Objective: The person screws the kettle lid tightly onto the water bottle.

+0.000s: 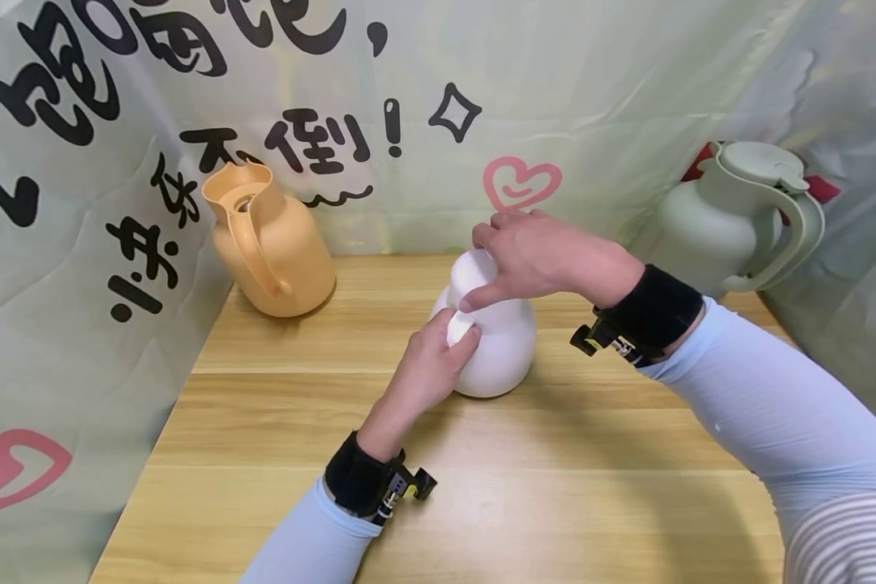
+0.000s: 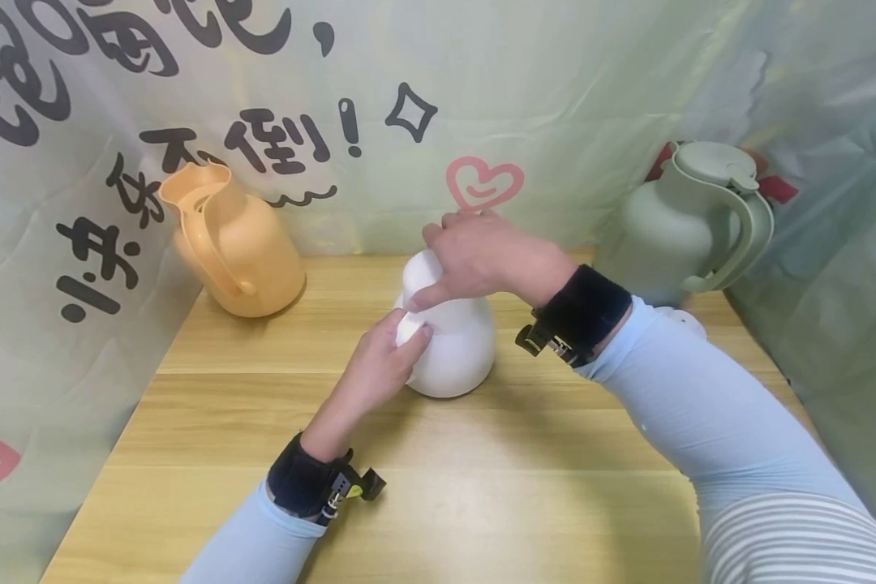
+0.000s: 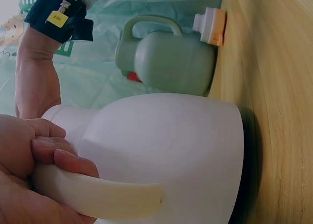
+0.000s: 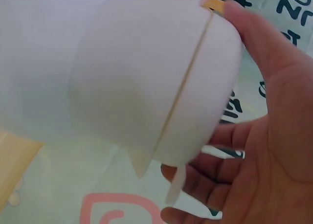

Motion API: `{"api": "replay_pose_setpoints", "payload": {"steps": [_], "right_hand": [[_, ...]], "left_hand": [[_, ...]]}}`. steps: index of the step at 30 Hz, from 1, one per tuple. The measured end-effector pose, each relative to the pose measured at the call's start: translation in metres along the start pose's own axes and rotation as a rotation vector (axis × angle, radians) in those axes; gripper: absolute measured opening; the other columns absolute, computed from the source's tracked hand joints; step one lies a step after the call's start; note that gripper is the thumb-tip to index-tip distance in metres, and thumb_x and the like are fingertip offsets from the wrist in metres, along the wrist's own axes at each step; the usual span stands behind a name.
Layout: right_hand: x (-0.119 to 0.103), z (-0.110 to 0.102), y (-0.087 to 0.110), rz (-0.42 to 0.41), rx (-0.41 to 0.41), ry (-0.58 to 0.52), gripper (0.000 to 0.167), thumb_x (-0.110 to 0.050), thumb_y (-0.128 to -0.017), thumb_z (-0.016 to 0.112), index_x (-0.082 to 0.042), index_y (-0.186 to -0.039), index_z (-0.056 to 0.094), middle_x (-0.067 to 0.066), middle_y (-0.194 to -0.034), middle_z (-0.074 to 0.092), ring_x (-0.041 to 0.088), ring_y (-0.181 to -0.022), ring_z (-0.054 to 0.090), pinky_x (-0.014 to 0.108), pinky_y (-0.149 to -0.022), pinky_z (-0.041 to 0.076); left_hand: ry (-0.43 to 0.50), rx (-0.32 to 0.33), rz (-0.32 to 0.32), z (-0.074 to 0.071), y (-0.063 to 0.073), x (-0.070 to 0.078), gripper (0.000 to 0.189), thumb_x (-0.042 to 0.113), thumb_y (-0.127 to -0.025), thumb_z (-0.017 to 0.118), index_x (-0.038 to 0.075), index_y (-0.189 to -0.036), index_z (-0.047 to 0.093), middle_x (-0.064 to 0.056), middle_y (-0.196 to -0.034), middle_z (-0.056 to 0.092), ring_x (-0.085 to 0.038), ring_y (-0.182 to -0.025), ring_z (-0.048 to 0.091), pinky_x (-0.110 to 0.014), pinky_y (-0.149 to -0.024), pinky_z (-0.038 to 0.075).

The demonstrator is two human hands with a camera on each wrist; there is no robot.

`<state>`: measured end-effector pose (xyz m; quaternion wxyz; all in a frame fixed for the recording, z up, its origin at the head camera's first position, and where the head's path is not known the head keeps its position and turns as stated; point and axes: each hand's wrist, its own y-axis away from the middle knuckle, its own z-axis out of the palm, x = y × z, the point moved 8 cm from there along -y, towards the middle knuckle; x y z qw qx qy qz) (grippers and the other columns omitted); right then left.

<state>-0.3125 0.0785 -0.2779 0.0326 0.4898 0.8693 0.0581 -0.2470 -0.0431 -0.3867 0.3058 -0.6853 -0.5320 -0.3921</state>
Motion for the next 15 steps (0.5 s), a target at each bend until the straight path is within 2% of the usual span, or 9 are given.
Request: {"api": "replay_pose_setpoints", "payload": {"steps": [5,8,12,15], "right_hand": [[-0.002,0.0,0.002,0.049,0.025,0.065,0.097,-0.09,-0.078,0.058,-0.008,-0.13,0.056,0.013,-0.116,0.062,0.035,-0.113,0.064,0.056,-0.103,0.047],[-0.003,-0.001,0.005,0.031,0.01,0.036,0.099,-0.088,-0.078,0.061,-0.01,-0.138,0.056,0.014,-0.123,0.063,0.036,-0.116,0.063,0.057,-0.104,0.047],[-0.005,-0.002,0.01,-0.048,-0.067,-0.087,0.09,-0.068,-0.081,0.077,-0.016,-0.15,0.049,0.012,-0.145,0.056,0.034,-0.129,0.056,0.054,-0.104,0.049],[-0.007,-0.001,0.013,-0.092,-0.116,-0.154,0.083,-0.049,-0.083,0.081,-0.018,-0.152,0.047,0.009,-0.151,0.052,0.032,-0.131,0.052,0.049,-0.103,0.051]], "left_hand": [[0.004,-0.004,-0.011,0.0,0.0,0.0,0.044,0.046,-0.103,0.056,0.019,-0.138,0.058,-0.007,-0.123,0.072,-0.026,-0.112,0.069,-0.049,-0.094,0.057],[0.001,-0.001,-0.006,0.0,0.0,0.0,0.039,0.045,-0.103,0.057,0.018,-0.131,0.061,-0.007,-0.117,0.073,-0.025,-0.106,0.069,-0.046,-0.088,0.057],[-0.012,0.007,0.008,0.0,-0.001,0.0,0.031,0.042,-0.103,0.058,0.015,-0.118,0.061,-0.008,-0.109,0.072,-0.025,-0.097,0.066,-0.041,-0.079,0.054],[-0.02,0.01,0.012,0.0,-0.001,0.0,0.03,0.041,-0.103,0.058,0.015,-0.119,0.061,-0.008,-0.11,0.072,-0.025,-0.098,0.066,-0.04,-0.079,0.053]]}}
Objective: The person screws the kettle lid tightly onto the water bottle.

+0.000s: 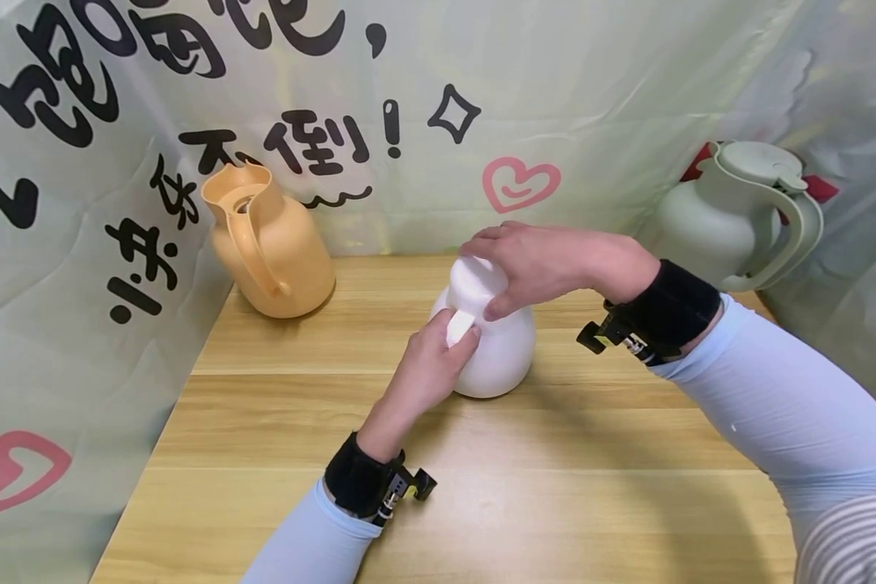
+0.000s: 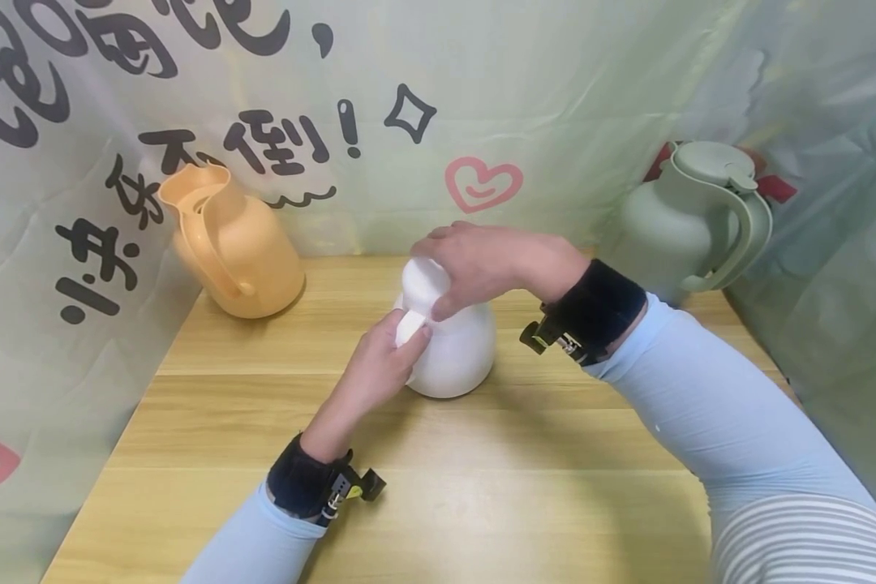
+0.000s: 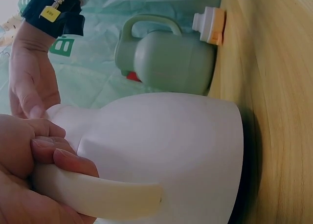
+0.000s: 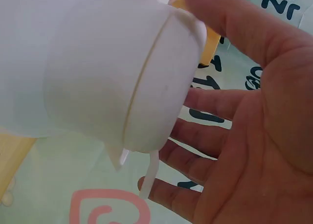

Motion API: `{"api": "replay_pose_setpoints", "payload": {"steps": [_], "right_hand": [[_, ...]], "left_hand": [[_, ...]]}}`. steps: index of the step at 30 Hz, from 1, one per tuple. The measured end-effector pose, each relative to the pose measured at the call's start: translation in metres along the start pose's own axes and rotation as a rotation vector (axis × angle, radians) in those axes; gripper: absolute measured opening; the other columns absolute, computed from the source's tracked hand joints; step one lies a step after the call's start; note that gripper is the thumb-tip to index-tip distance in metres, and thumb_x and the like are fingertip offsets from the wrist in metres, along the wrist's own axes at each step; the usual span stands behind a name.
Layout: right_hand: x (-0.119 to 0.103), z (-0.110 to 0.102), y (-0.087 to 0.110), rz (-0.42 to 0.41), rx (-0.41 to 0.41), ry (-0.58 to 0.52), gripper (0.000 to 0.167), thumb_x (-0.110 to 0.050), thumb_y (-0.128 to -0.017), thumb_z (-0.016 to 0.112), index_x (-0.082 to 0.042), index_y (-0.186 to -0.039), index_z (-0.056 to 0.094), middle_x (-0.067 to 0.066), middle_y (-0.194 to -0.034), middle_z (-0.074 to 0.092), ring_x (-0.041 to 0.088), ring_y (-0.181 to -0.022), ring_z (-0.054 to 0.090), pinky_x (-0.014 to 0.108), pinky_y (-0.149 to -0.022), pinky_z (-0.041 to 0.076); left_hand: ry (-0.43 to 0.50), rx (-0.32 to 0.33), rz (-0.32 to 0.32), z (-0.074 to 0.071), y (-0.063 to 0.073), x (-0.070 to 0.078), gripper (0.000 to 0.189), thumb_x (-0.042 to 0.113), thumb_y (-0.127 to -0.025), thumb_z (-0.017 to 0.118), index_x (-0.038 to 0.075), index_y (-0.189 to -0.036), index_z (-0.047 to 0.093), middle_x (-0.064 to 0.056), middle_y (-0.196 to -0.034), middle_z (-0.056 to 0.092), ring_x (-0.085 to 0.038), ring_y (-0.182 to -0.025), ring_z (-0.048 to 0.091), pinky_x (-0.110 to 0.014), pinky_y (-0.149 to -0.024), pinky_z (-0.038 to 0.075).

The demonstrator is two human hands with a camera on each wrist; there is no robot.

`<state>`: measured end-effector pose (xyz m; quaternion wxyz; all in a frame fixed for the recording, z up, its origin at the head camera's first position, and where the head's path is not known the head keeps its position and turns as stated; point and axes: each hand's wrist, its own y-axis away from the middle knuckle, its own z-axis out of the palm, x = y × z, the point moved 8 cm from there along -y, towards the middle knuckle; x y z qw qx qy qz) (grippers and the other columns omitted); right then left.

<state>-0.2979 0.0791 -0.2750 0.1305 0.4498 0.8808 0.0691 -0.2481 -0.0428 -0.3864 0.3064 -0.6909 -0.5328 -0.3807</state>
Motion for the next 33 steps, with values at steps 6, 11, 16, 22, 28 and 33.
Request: {"api": "replay_pose_setpoints", "payload": {"steps": [6,11,16,22,28,33], "right_hand": [[0.001,-0.001,-0.0018,0.022,0.014,0.024,0.08,-0.049,-0.082,0.081,-0.018,-0.149,0.051,0.009,-0.139,0.059,0.029,-0.121,0.057,0.046,-0.098,0.052],[0.0038,-0.0024,-0.005,0.095,0.056,0.098,0.084,-0.068,-0.08,0.075,-0.015,-0.14,0.054,0.009,-0.123,0.062,0.028,-0.106,0.063,0.045,-0.091,0.053],[0.006,-0.002,-0.0077,0.169,0.085,0.161,0.089,-0.082,-0.077,0.067,-0.01,-0.129,0.052,0.01,-0.114,0.061,0.028,-0.101,0.066,0.046,-0.088,0.054],[0.0085,0.0,-0.0085,0.228,0.091,0.177,0.098,-0.09,-0.076,0.058,-0.009,-0.131,0.049,0.013,-0.116,0.06,0.03,-0.102,0.068,0.048,-0.087,0.055],[0.0064,0.0002,-0.0047,0.161,0.066,0.103,0.099,-0.082,-0.077,0.068,-0.013,-0.146,0.049,0.013,-0.136,0.058,0.032,-0.12,0.062,0.051,-0.096,0.053],[-0.0006,-0.0023,-0.0026,0.054,0.01,0.039,0.08,-0.051,-0.085,0.077,-0.016,-0.151,0.048,0.012,-0.147,0.055,0.032,-0.126,0.055,0.05,-0.1,0.051]], "left_hand": [[0.003,-0.005,-0.011,0.0003,0.0006,-0.0006,0.031,0.041,-0.103,0.058,0.016,-0.121,0.06,-0.008,-0.112,0.072,-0.026,-0.099,0.066,-0.041,-0.081,0.053],[0.009,-0.007,-0.014,0.0006,0.0009,0.0,0.028,0.041,-0.103,0.058,0.017,-0.117,0.061,-0.007,-0.109,0.072,-0.026,-0.097,0.065,-0.039,-0.078,0.052],[0.011,-0.006,-0.009,0.0006,0.0009,0.0013,0.033,0.042,-0.103,0.057,0.019,-0.125,0.061,-0.007,-0.114,0.073,-0.025,-0.103,0.068,-0.043,-0.084,0.056],[0.023,-0.014,-0.02,0.0003,0.0009,0.0007,0.043,0.045,-0.103,0.056,0.018,-0.137,0.058,-0.008,-0.124,0.072,-0.025,-0.113,0.069,-0.049,-0.095,0.057],[0.013,0.0,-0.001,-0.0004,0.0008,0.0008,0.033,0.042,-0.103,0.058,0.017,-0.124,0.061,-0.007,-0.111,0.072,-0.025,-0.099,0.067,-0.042,-0.081,0.055],[0.014,-0.003,0.002,-0.0002,0.0005,0.0013,0.031,0.039,-0.103,0.059,0.015,-0.122,0.061,-0.008,-0.111,0.072,-0.025,-0.099,0.066,-0.04,-0.081,0.053]]}}
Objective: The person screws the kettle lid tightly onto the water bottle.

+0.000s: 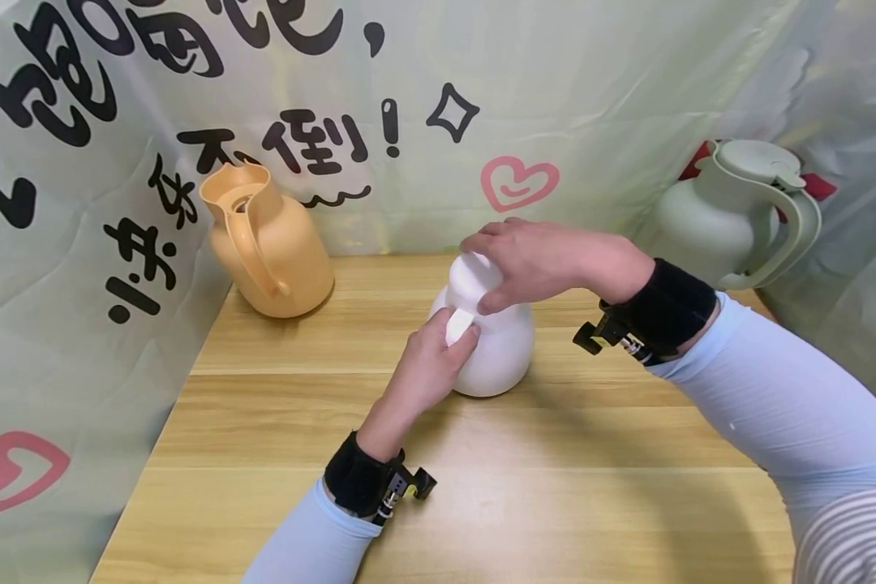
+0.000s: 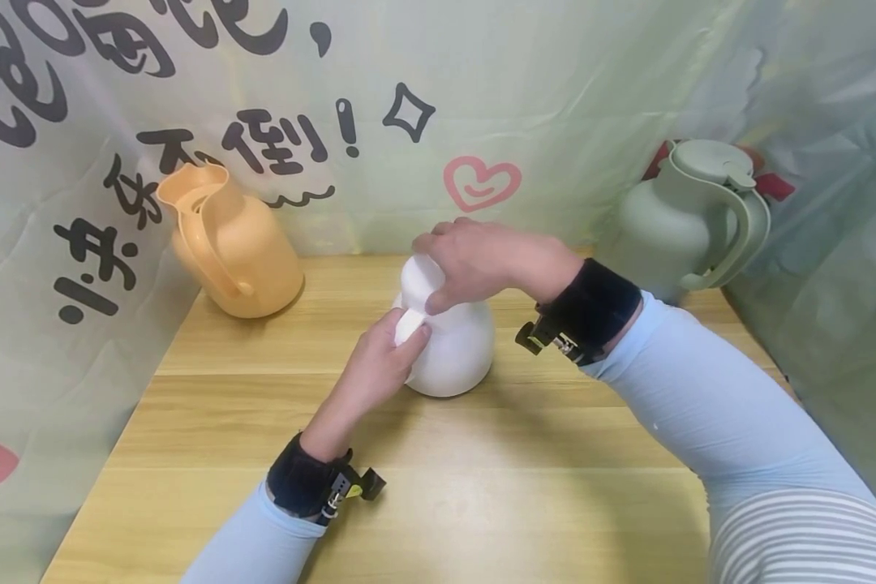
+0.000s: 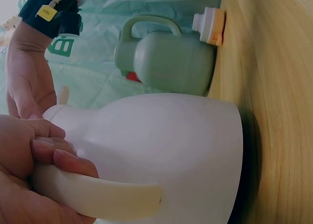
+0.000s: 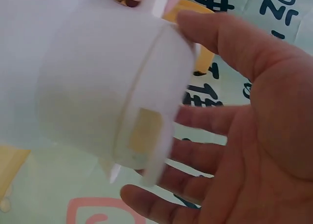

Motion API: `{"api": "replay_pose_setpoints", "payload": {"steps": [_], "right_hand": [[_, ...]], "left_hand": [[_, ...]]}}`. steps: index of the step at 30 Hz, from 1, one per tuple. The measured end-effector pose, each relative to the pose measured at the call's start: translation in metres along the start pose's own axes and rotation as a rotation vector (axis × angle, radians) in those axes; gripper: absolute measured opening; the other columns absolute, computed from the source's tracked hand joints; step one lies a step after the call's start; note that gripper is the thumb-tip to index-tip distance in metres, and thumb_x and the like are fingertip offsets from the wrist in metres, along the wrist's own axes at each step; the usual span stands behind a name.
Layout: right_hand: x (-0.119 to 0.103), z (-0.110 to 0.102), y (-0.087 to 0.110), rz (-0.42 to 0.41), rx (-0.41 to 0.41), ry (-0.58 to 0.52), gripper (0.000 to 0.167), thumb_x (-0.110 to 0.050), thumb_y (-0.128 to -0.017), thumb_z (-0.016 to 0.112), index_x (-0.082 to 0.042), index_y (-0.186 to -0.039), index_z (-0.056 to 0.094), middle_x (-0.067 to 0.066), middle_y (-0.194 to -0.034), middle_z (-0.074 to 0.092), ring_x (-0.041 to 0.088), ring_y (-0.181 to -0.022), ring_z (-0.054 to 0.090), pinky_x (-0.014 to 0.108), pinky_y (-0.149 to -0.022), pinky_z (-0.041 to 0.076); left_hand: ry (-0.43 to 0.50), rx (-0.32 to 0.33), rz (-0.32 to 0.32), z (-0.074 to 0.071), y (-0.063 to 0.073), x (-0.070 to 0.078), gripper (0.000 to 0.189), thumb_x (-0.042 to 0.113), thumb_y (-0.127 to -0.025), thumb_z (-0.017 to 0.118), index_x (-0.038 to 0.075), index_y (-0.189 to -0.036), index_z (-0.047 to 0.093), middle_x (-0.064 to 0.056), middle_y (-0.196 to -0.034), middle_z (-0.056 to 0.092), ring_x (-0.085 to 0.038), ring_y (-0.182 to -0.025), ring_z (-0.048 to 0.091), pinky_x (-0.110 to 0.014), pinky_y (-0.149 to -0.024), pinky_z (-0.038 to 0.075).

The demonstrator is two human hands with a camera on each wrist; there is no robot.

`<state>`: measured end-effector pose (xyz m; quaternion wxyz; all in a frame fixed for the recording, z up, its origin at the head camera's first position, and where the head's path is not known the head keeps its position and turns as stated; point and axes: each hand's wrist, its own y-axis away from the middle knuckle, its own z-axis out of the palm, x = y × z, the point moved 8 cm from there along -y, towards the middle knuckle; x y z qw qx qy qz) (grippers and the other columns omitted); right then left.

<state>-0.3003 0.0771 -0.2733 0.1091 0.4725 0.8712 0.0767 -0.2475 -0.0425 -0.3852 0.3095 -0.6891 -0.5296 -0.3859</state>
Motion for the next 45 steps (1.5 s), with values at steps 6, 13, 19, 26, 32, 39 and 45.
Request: {"api": "replay_pose_setpoints", "payload": {"steps": [6,13,19,26,32,39,45], "right_hand": [[-0.0013,-0.0037,-0.0009,-0.005,0.001,0.011,0.074,-0.047,-0.085,0.076,-0.016,-0.147,0.052,0.011,-0.132,0.062,0.028,-0.111,0.062,0.045,-0.093,0.054],[0.0014,0.0001,-0.0051,0.089,0.051,0.109,0.079,-0.068,-0.083,0.068,-0.011,-0.136,0.053,0.012,-0.119,0.062,0.029,-0.104,0.065,0.046,-0.089,0.055],[0.0024,0.0038,-0.008,0.176,0.081,0.156,0.083,-0.075,-0.083,0.06,-0.007,-0.13,0.049,0.015,-0.114,0.06,0.033,-0.103,0.066,0.049,-0.087,0.055],[0.0036,0.006,-0.0037,0.202,0.059,0.153,0.091,-0.079,-0.084,0.059,-0.008,-0.139,0.05,0.017,-0.122,0.059,0.034,-0.107,0.065,0.05,-0.091,0.055],[0.0009,0.0035,0.0008,0.1,-0.014,0.129,0.085,-0.07,-0.083,0.071,-0.013,-0.143,0.051,0.013,-0.12,0.063,0.031,-0.104,0.065,0.048,-0.093,0.053],[0.0041,0.0,-0.0013,0.086,-0.03,0.125,0.088,-0.07,-0.078,0.076,-0.013,-0.141,0.054,0.01,-0.119,0.064,0.029,-0.097,0.066,0.044,-0.091,0.054],[0.0061,0.0012,-0.0048,0.116,-0.006,0.131,0.087,-0.076,-0.076,0.072,-0.01,-0.131,0.057,0.009,-0.113,0.065,0.029,-0.095,0.067,0.043,-0.088,0.055]], "left_hand": [[0.001,-0.004,-0.007,0.0002,-0.0008,0.0006,0.033,0.039,-0.103,0.059,0.014,-0.125,0.06,-0.008,-0.114,0.072,-0.026,-0.101,0.066,-0.043,-0.084,0.054],[-0.01,0.004,0.002,0.0002,-0.0003,0.0013,0.03,0.039,-0.103,0.058,0.015,-0.121,0.061,-0.008,-0.107,0.072,-0.026,-0.096,0.065,-0.039,-0.077,0.051],[-0.019,0.007,0.0,0.0,-0.0005,0.0017,0.035,0.04,-0.103,0.057,0.015,-0.127,0.061,-0.009,-0.115,0.073,-0.027,-0.103,0.068,-0.045,-0.084,0.056],[-0.019,-0.006,-0.013,0.0013,-0.0006,-0.0003,0.038,0.042,-0.104,0.057,0.015,-0.131,0.059,-0.009,-0.121,0.072,-0.027,-0.109,0.069,-0.048,-0.09,0.057],[0.009,-0.014,-0.016,0.0019,-0.0004,-0.0016,0.035,0.04,-0.103,0.059,0.017,-0.128,0.06,-0.006,-0.117,0.071,-0.025,-0.105,0.067,-0.044,-0.088,0.055],[0.001,-0.005,-0.022,0.0019,-0.0009,-0.0004,0.034,0.04,-0.102,0.059,0.016,-0.127,0.06,-0.007,-0.116,0.071,-0.026,-0.104,0.066,-0.045,-0.087,0.054],[-0.004,0.006,-0.028,0.0017,0.001,0.0018,0.032,0.039,-0.103,0.058,0.014,-0.123,0.06,-0.009,-0.11,0.071,-0.026,-0.099,0.065,-0.041,-0.081,0.053]]}}
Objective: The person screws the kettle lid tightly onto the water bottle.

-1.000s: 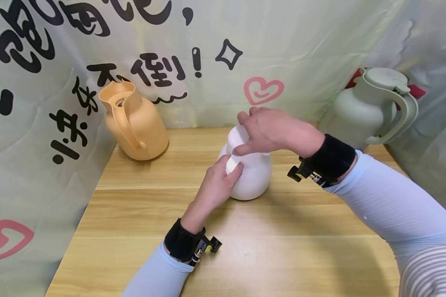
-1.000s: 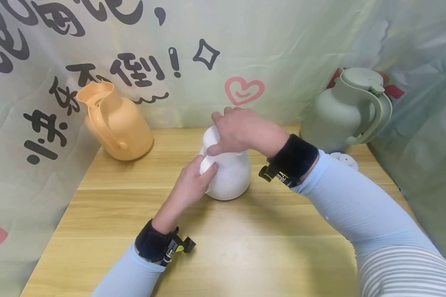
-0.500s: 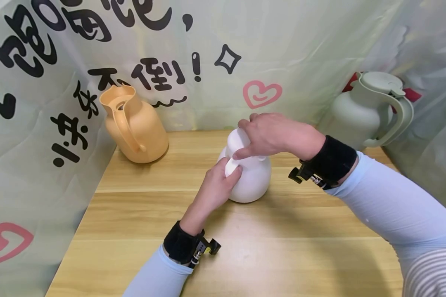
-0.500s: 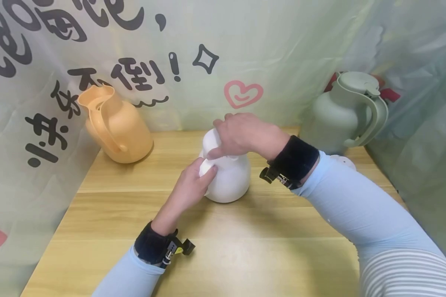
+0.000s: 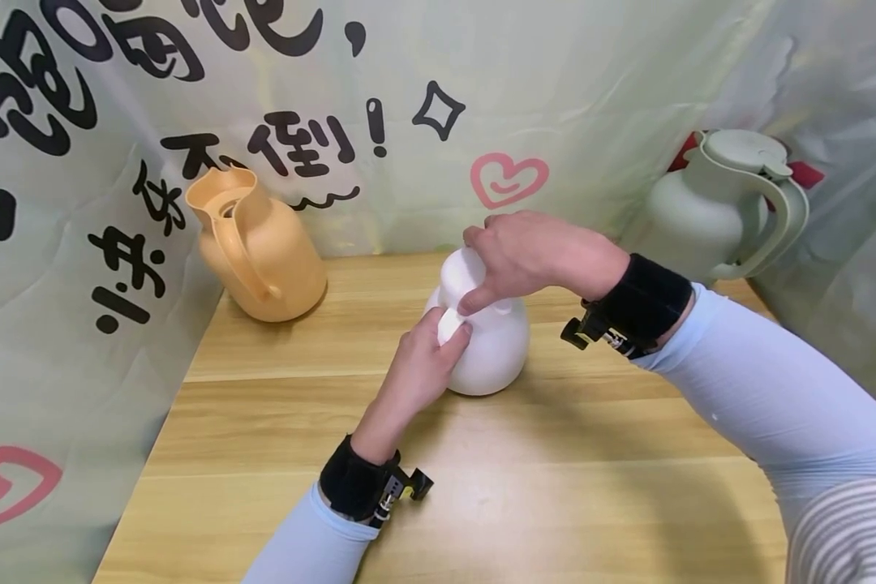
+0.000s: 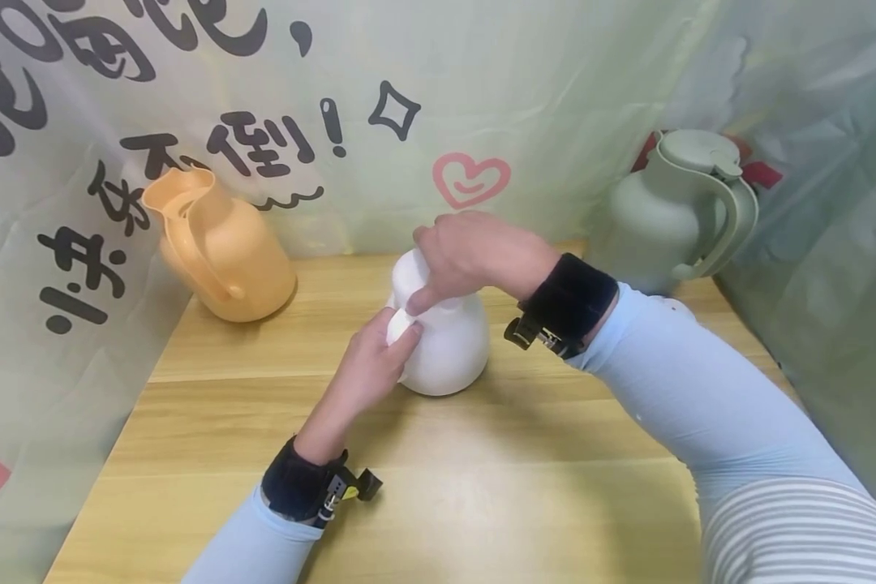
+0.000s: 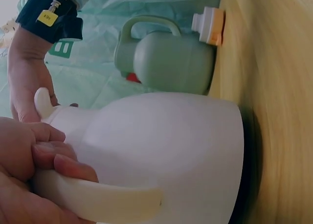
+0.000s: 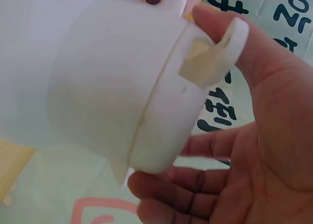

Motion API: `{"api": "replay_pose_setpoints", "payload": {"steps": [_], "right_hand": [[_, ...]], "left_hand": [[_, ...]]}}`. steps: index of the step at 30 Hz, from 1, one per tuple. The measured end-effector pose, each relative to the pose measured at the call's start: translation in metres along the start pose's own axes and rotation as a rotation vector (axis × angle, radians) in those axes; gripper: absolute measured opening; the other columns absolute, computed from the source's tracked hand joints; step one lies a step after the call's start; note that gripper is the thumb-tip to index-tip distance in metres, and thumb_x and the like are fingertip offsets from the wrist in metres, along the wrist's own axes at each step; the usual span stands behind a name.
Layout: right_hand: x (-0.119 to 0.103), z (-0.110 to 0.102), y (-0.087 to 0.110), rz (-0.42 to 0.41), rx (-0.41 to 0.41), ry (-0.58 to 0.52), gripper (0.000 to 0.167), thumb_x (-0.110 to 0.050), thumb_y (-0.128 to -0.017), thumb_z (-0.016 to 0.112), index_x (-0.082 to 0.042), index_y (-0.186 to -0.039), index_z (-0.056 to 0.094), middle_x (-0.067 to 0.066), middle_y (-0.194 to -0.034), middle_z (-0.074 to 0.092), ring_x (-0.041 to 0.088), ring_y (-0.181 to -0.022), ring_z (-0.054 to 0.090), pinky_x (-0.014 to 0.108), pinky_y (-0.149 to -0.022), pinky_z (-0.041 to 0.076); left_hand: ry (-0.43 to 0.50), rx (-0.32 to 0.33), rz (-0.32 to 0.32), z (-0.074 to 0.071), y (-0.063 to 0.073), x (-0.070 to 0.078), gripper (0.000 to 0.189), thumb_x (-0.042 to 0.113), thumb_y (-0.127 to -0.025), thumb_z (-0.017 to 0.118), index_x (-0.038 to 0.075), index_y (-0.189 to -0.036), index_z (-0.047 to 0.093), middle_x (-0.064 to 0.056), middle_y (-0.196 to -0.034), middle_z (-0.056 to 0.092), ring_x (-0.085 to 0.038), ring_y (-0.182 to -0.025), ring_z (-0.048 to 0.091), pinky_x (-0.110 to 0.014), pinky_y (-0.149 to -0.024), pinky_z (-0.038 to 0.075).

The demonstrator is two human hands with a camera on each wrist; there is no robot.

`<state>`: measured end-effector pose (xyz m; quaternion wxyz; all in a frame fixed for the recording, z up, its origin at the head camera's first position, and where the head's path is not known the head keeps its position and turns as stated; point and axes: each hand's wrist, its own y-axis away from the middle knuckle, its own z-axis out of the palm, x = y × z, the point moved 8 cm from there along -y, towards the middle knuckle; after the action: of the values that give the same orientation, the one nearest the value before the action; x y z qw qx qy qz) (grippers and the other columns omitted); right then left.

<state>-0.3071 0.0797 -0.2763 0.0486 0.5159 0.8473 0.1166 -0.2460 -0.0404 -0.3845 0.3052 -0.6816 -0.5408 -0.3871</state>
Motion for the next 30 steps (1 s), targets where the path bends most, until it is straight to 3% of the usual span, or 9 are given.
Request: {"api": "replay_pose_setpoints", "payload": {"steps": [10,14,18,21,25,28,30], "right_hand": [[-0.006,0.004,-0.002,0.172,0.057,-0.014,0.083,-0.078,-0.08,0.06,-0.004,-0.119,0.059,0.008,-0.107,0.065,0.029,-0.098,0.066,0.044,-0.085,0.056],[-0.008,0.005,0.001,0.236,0.053,-0.011,0.079,-0.078,-0.082,0.057,-0.005,-0.112,0.061,0.006,-0.106,0.064,0.028,-0.099,0.065,0.043,-0.085,0.055],[-0.008,0.006,0.002,0.252,0.011,-0.01,0.088,-0.082,-0.084,0.054,-0.003,-0.123,0.057,0.011,-0.113,0.067,0.029,-0.107,0.065,0.044,-0.091,0.054],[-0.006,0.006,0.002,0.154,-0.006,-0.058,0.09,-0.078,-0.09,0.054,-0.003,-0.138,0.053,0.016,-0.132,0.063,0.034,-0.123,0.06,0.049,-0.104,0.05],[-0.001,0.005,0.006,-0.086,-0.037,-0.244,0.072,-0.052,-0.098,0.062,-0.01,-0.154,0.045,0.011,-0.154,0.052,0.033,-0.139,0.05,0.052,-0.116,0.042],[0.006,0.006,0.009,-0.215,-0.091,-0.377,0.072,-0.031,-0.094,0.072,-0.014,-0.157,0.042,0.005,-0.149,0.056,0.026,-0.13,0.056,0.048,-0.112,0.047],[0.007,0.006,0.009,-0.257,-0.097,-0.402,0.076,-0.027,-0.088,0.078,-0.015,-0.155,0.044,0.002,-0.142,0.06,0.022,-0.122,0.06,0.045,-0.106,0.05]], "left_hand": [[0.047,0.081,-0.01,-0.002,0.004,0.001,0.032,0.039,-0.102,0.06,0.01,-0.115,0.063,-0.011,-0.111,0.073,-0.026,-0.104,0.068,-0.048,-0.088,0.057],[0.051,0.072,-0.005,-0.001,0.004,0.001,0.031,0.039,-0.102,0.06,0.01,-0.113,0.063,-0.011,-0.11,0.072,-0.026,-0.104,0.068,-0.048,-0.088,0.056],[0.059,0.043,-0.002,0.0,0.004,0.001,0.031,0.038,-0.103,0.059,0.011,-0.119,0.062,-0.01,-0.114,0.072,-0.024,-0.107,0.068,-0.05,-0.092,0.056],[0.052,0.03,0.009,0.0,0.003,0.001,0.031,0.037,-0.103,0.059,0.011,-0.119,0.062,-0.009,-0.113,0.071,-0.024,-0.104,0.067,-0.048,-0.09,0.057],[0.036,0.023,0.027,-0.001,0.002,0.001,0.029,0.037,-0.104,0.058,0.012,-0.117,0.061,-0.009,-0.107,0.07,-0.024,-0.098,0.065,-0.045,-0.084,0.056],[0.025,0.021,0.034,-0.001,0.002,0.001,0.027,0.038,-0.104,0.058,0.013,-0.115,0.061,-0.009,-0.104,0.069,-0.025,-0.096,0.064,-0.043,-0.081,0.055],[0.012,0.03,0.037,-0.002,0.001,0.0,0.027,0.038,-0.104,0.058,0.014,-0.115,0.061,-0.008,-0.104,0.069,-0.025,-0.096,0.064,-0.042,-0.081,0.054]]}}
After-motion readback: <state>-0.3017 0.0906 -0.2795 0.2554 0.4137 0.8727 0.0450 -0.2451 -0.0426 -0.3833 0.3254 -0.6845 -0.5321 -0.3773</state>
